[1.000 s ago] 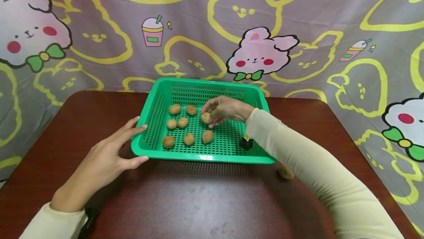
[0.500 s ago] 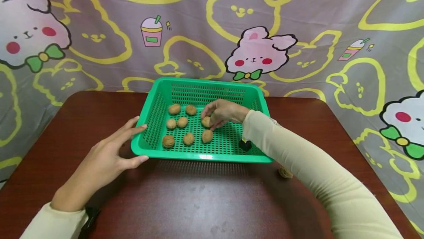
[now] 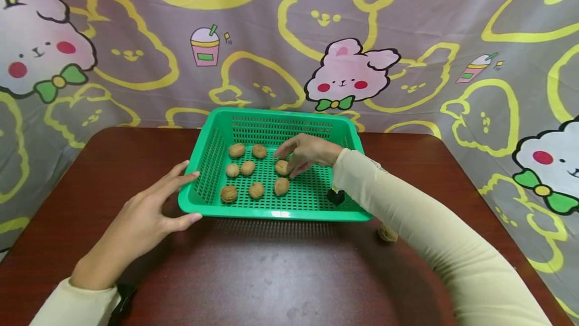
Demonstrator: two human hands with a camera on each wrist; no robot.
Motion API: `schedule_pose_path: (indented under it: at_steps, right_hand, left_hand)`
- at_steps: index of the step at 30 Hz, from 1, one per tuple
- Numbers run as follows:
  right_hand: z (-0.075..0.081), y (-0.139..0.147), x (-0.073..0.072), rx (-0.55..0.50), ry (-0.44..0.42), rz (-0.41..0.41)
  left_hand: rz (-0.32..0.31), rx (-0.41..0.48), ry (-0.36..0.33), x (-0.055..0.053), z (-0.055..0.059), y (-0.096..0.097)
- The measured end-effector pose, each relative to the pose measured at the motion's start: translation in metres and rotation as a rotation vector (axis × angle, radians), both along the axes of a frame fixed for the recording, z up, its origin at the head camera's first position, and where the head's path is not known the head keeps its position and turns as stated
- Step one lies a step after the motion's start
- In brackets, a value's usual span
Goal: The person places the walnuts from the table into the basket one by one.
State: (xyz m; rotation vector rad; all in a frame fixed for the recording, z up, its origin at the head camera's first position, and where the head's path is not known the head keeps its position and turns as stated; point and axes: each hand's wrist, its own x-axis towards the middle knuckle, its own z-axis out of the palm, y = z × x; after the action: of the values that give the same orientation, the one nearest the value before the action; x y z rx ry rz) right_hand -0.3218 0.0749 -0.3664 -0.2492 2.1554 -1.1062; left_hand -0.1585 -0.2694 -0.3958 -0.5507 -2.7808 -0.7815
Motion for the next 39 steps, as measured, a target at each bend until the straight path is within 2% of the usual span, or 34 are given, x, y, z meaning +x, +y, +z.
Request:
schedule_pose_path:
  at_steps: [3,7,12,18,24,26,29,33,39]
  right_hand:
    - [0.014,0.005,0.002,0.0,0.024,0.005]
    - [0.042,0.02,0.014,-0.036,0.128,0.009]
    - [0.07,0.05,0.045,-0.066,0.268,-0.003]
    - [0.077,0.104,0.09,-0.057,0.337,-0.083]
    - [0.067,0.156,0.129,-0.02,0.409,-0.179]
    - [0.06,0.171,0.141,-0.016,0.448,-0.192]
    - [0.044,0.189,0.157,-0.02,0.462,-0.217]
    - [0.017,0.204,0.174,-0.047,0.405,-0.234]
    - [-0.019,0.215,0.186,-0.05,0.284,-0.202]
  left_hand:
    - [-0.003,0.002,-0.008,0.0,-0.001,0.0]
    - [-0.009,0.006,-0.004,-0.001,-0.001,-0.001]
    - [-0.007,0.001,-0.005,-0.001,0.0,-0.001]
    - [-0.004,-0.005,0.003,0.0,0.001,0.0]
    - [-0.001,-0.001,-0.001,-0.001,0.0,0.0]
    - [-0.003,0.001,0.004,-0.001,0.0,-0.001]
    - [-0.008,-0.001,0.009,-0.001,0.0,-0.001]
    - [-0.005,-0.001,0.01,0.0,0.0,-0.001]
    - [-0.001,-0.002,-0.004,-0.001,0.0,-0.001]
